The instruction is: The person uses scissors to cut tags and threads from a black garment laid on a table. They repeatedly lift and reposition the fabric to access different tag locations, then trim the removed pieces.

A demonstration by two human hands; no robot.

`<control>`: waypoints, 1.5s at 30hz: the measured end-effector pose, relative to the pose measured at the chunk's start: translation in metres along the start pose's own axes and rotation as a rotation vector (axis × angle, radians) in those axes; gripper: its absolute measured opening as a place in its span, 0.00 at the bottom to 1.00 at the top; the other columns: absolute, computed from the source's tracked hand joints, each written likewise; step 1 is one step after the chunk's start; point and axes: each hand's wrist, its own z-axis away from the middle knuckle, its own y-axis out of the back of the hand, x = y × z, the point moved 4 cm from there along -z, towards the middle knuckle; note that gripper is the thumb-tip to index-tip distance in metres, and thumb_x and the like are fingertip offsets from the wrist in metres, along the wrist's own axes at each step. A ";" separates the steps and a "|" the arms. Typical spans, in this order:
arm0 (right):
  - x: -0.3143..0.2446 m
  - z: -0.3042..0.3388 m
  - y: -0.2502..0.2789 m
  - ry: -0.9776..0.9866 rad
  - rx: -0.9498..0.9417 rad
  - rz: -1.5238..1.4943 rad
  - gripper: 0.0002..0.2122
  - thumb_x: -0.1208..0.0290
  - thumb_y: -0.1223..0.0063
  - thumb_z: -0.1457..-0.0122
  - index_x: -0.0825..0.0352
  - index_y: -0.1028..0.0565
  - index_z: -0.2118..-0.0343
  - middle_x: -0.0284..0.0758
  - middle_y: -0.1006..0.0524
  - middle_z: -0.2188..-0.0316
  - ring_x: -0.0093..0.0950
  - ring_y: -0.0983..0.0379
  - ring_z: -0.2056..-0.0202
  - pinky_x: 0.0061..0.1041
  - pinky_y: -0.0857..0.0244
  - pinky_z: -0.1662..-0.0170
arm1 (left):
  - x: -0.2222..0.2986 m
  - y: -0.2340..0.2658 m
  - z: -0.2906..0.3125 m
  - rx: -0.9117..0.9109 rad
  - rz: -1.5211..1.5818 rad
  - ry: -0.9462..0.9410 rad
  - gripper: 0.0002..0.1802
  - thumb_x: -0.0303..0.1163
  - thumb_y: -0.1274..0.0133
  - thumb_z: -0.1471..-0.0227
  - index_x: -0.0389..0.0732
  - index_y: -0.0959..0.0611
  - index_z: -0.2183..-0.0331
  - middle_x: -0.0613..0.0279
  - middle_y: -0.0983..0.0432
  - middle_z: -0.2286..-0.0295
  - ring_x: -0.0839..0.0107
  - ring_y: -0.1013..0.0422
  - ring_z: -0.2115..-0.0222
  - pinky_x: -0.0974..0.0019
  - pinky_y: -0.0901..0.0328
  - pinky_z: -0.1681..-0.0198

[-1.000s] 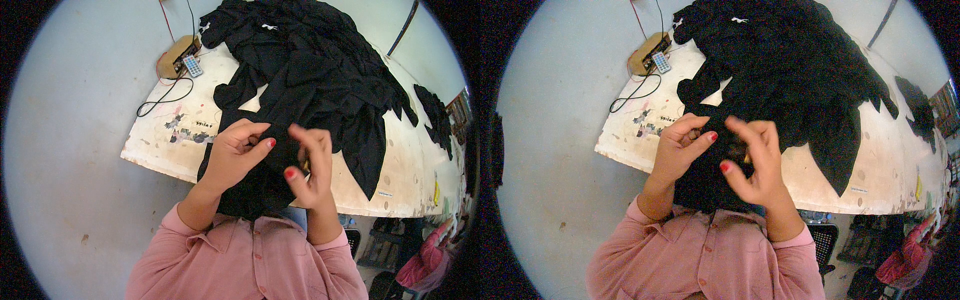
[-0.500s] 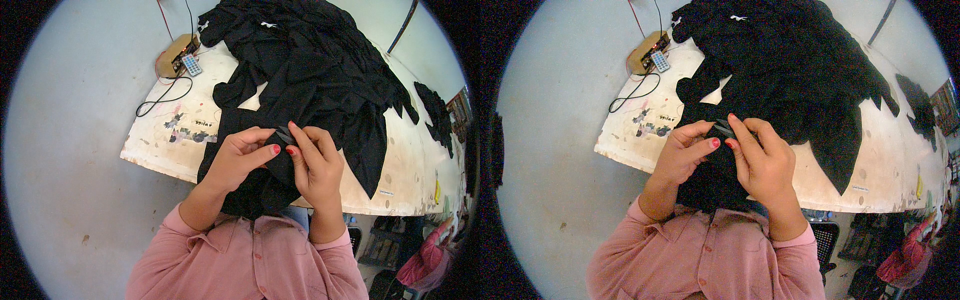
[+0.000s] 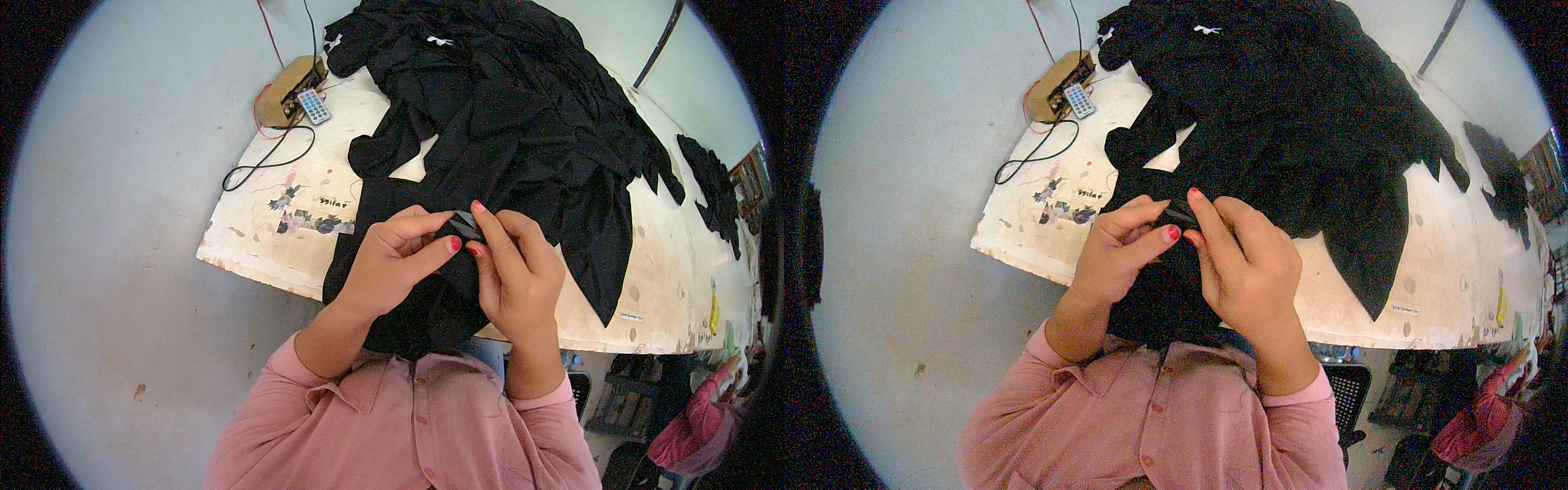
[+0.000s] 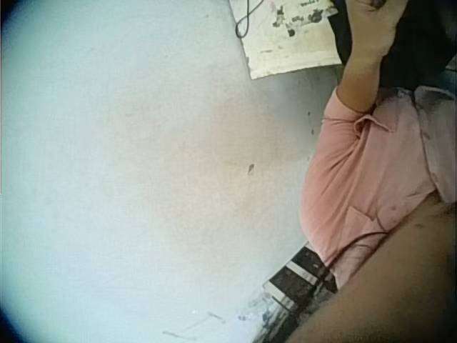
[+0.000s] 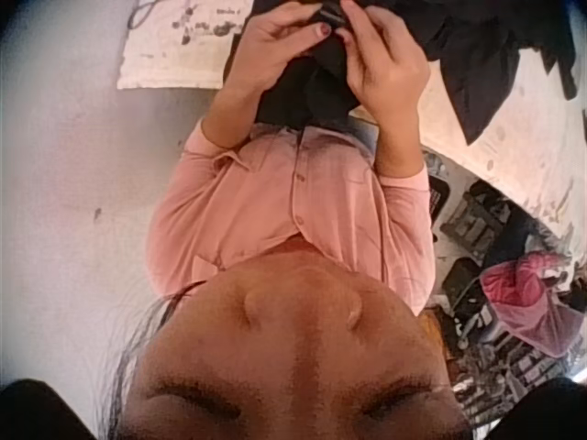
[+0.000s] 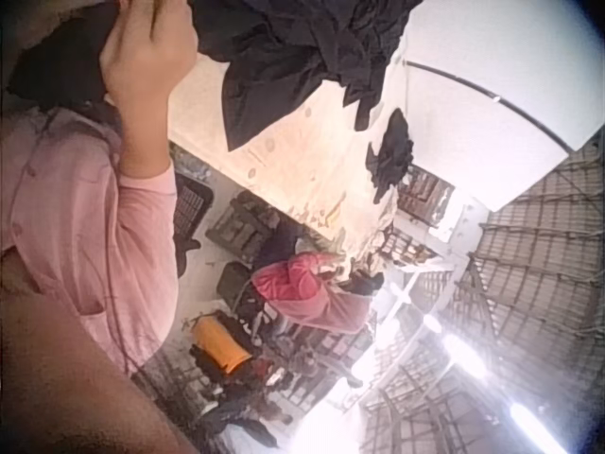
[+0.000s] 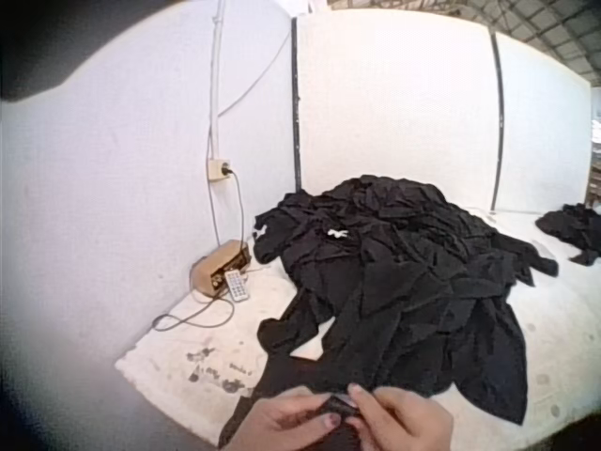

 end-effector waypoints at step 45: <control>-0.004 0.005 0.001 -0.168 -0.059 -0.028 0.12 0.74 0.42 0.49 0.68 0.26 0.61 0.39 0.24 0.73 0.35 0.26 0.74 0.29 0.33 0.72 | 0.021 -0.002 -0.005 0.307 -0.520 -0.680 0.10 0.17 0.36 0.64 0.38 0.22 0.78 0.58 0.25 0.78 0.70 0.26 0.77 0.74 0.33 0.75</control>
